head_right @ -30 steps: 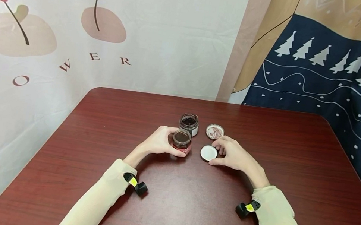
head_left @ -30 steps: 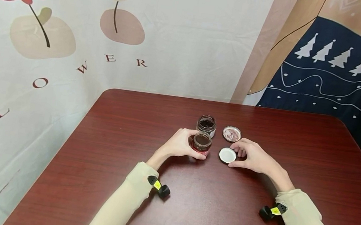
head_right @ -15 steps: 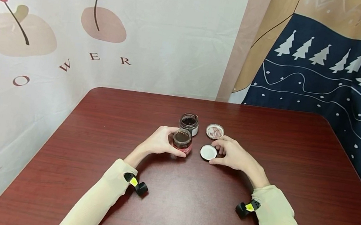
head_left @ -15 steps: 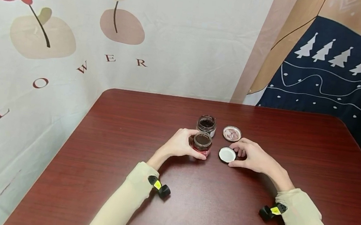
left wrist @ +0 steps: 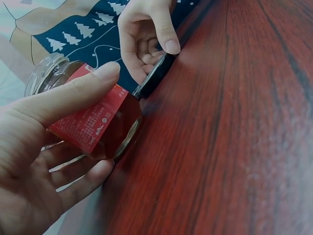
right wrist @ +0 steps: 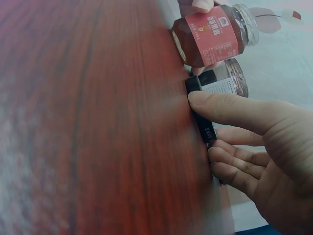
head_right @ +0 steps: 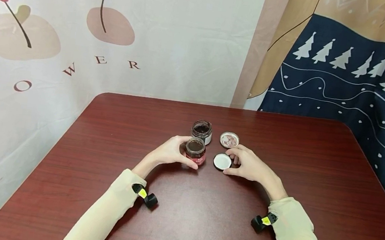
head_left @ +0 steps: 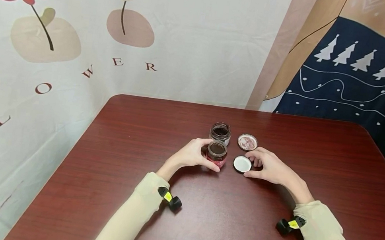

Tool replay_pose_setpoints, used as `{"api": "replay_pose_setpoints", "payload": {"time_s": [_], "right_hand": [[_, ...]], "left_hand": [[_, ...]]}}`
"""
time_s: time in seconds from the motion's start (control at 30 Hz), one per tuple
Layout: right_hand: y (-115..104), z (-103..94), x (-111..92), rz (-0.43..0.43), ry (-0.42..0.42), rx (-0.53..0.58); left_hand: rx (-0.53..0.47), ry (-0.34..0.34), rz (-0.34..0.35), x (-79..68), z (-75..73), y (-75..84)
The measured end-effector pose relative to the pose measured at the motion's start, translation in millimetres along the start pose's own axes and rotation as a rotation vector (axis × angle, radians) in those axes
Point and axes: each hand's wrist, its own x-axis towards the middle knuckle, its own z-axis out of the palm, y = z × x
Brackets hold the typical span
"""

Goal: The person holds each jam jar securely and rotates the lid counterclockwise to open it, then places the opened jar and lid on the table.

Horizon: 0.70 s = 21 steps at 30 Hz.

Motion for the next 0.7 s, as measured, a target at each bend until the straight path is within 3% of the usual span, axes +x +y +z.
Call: {"api": "replay_pose_setpoints", "payload": {"time_s": [0.7], "right_hand": [[-2.9,-0.5,0.2,-0.004,-0.01,0.012]], "left_hand": [[-0.015,-0.085,-0.01,-3.7,-5.9,0.1]]}}
